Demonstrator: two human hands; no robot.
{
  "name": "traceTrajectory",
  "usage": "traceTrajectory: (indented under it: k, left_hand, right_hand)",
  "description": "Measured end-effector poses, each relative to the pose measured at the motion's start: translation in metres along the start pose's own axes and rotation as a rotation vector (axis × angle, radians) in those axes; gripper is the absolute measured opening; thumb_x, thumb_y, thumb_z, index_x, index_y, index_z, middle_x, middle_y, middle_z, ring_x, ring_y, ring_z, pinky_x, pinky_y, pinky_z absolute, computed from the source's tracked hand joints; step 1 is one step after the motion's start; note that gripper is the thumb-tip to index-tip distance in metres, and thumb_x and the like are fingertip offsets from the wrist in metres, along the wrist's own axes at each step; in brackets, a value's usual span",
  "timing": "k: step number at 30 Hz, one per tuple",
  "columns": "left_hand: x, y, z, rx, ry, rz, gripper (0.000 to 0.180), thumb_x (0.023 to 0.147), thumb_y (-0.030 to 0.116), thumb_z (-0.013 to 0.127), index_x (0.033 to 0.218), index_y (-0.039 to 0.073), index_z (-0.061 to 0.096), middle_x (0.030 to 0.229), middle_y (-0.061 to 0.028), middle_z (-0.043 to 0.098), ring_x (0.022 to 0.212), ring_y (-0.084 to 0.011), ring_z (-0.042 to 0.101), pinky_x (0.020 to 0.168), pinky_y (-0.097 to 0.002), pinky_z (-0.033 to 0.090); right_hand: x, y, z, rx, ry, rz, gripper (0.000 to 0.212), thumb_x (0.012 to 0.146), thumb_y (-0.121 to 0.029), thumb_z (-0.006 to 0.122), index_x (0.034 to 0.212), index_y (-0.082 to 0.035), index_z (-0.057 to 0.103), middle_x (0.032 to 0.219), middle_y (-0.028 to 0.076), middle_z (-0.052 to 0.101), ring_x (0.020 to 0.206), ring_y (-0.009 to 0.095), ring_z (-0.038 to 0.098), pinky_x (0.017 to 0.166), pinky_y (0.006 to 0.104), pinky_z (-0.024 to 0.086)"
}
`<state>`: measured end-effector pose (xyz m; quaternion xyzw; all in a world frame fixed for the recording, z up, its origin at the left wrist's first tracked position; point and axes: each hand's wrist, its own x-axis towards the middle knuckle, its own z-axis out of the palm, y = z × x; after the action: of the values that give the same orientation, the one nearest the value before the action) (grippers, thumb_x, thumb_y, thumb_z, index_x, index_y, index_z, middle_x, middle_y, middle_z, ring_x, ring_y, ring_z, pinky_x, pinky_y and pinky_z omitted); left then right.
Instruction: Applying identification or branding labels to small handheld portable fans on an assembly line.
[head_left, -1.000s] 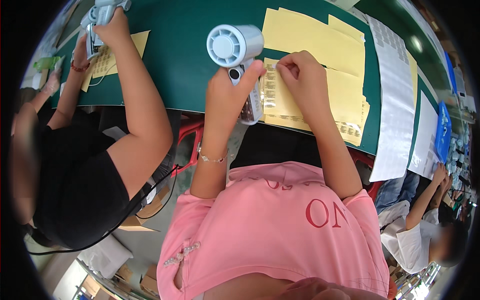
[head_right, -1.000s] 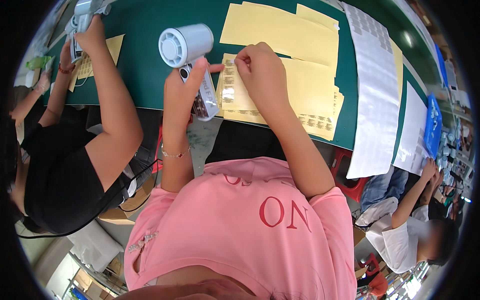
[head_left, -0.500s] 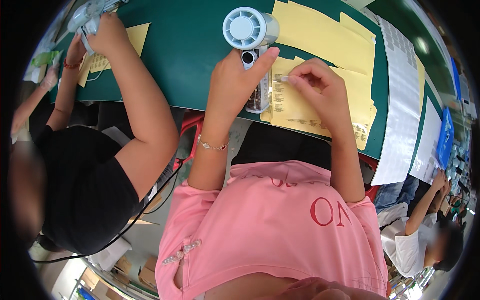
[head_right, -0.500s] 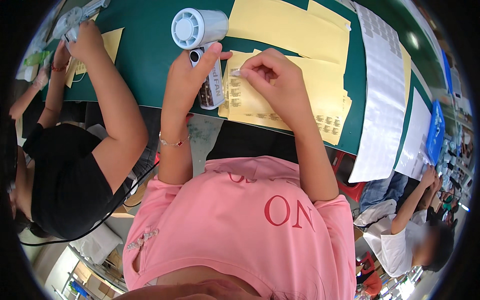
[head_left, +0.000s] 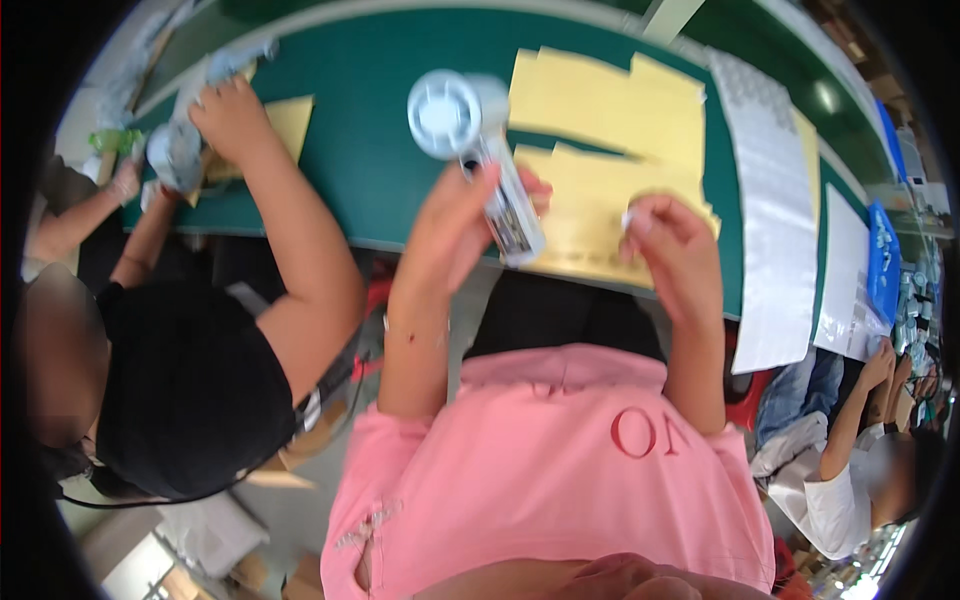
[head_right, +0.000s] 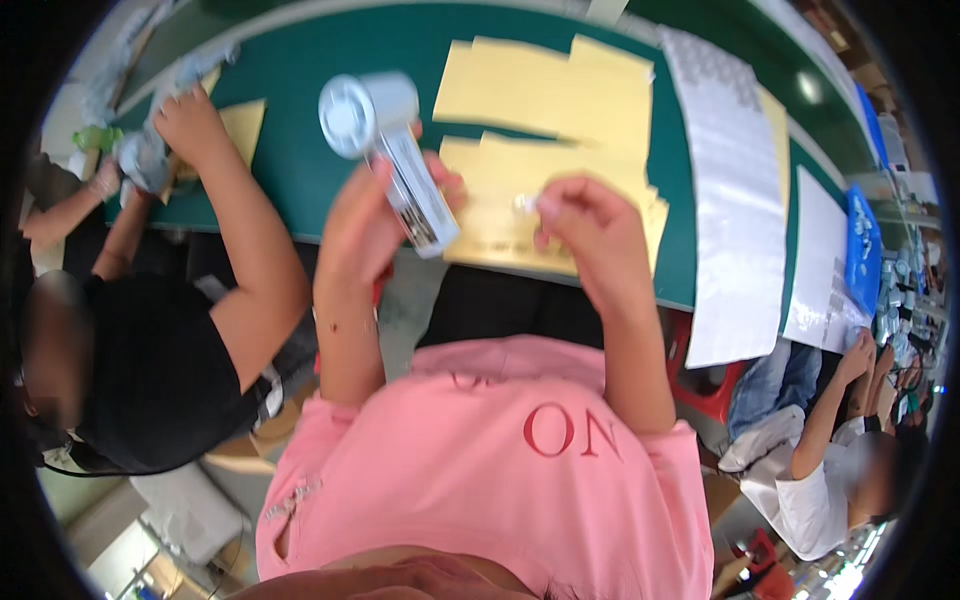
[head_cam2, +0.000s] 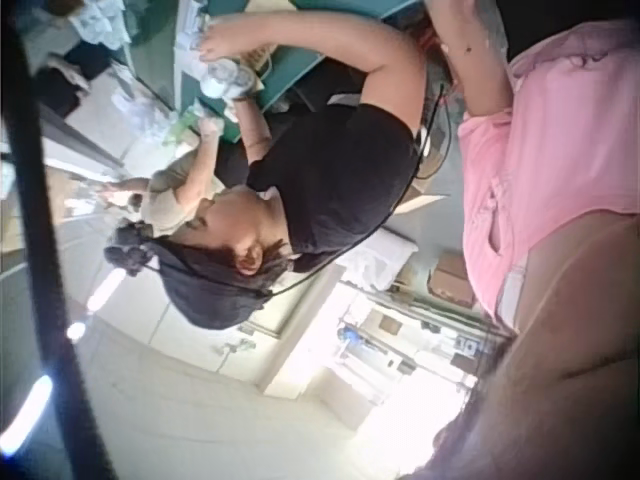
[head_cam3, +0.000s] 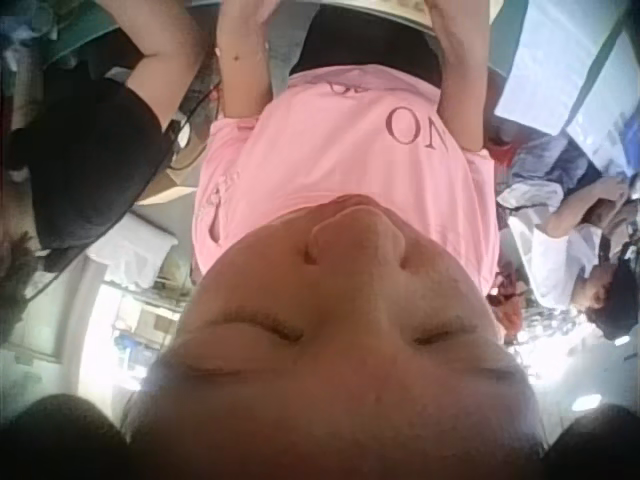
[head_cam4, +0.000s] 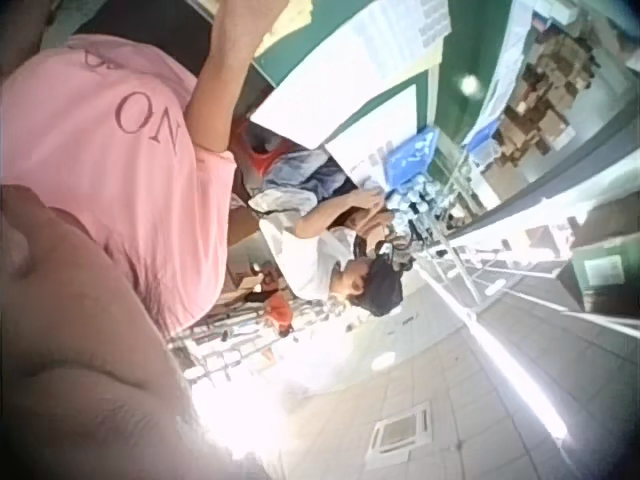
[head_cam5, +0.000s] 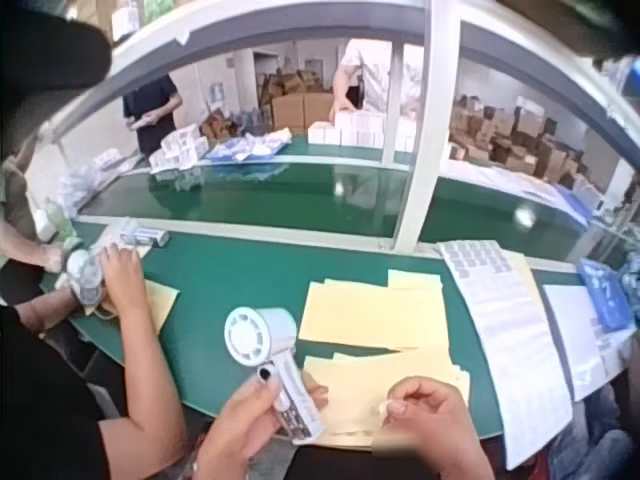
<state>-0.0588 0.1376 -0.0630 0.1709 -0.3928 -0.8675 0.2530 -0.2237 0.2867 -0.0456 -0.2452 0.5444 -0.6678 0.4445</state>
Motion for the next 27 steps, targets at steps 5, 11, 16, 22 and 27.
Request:
traceTrajectory:
  k: [5, 11, 16, 22, 27]
  left_hand:
    - [-0.001, -0.031, 0.011, -0.202, -0.195, -0.146, 0.064, 0.083, 0.024, 0.06, 0.133, -0.001, 0.027, 0.109, -0.0136, 0.051, 0.113, -0.0311, 0.047, 0.093, -0.0506, 0.042]
    - [0.008, -0.056, 0.031, -0.483, -0.157, -0.054, 0.03, 0.086, 0.031, 0.054, 0.099, 0.004, 0.045, 0.081, -0.0042, 0.044, 0.066, -0.011, 0.042, 0.051, -0.0229, 0.035]
    - [0.011, -0.06, 0.048, -0.005, -0.02, -0.012, 0.049, 0.094, 0.044, 0.036, 0.116, 0.002, 0.047, 0.084, -0.0047, 0.059, 0.069, -0.0046, 0.05, 0.062, -0.0201, 0.041]
    - [0.01, -0.064, 0.07, -0.001, -0.12, -0.185, 0.041, 0.091, 0.036, 0.046, 0.111, 0.0, 0.051, 0.094, -0.0073, 0.059, 0.082, -0.009, 0.055, 0.069, -0.0231, 0.044]
    - [0.006, -0.081, 0.084, -0.22, -0.038, -0.201, 0.041, 0.092, 0.036, 0.043, 0.113, 0.002, 0.049, 0.086, -0.0043, 0.056, 0.067, -0.0083, 0.054, 0.059, -0.0216, 0.044]
  right_hand:
    - [-0.028, 0.002, -0.025, 0.155, -0.014, -0.058, 0.004, 0.081, 0.0, 0.059, 0.083, 0.001, 0.057, 0.077, 0.006, 0.056, 0.063, 0.013, 0.056, 0.058, 0.0236, 0.046]
    - [-0.053, -0.006, -0.023, 0.261, -0.273, -0.156, 0.006, 0.08, 0.001, 0.061, 0.083, 0.004, 0.056, 0.08, 0.008, 0.054, 0.062, 0.014, 0.055, 0.057, 0.0234, 0.046]
    - [-0.055, 0.003, -0.022, 0.288, -0.264, -0.062, 0.006, 0.079, 0.0, 0.06, 0.08, 0.004, 0.055, 0.077, 0.009, 0.05, 0.061, 0.015, 0.051, 0.054, 0.0256, 0.046]
    - [-0.054, 0.01, -0.025, 0.263, -0.35, -0.156, 0.008, 0.078, 0.002, 0.062, 0.083, 0.004, 0.056, 0.084, 0.008, 0.053, 0.07, 0.015, 0.053, 0.063, 0.0244, 0.046]
    - [-0.06, 0.01, -0.021, 0.181, -0.279, -0.201, 0.009, 0.077, -0.001, 0.062, 0.079, 0.004, 0.055, 0.077, 0.009, 0.051, 0.064, 0.016, 0.052, 0.06, 0.0261, 0.045]
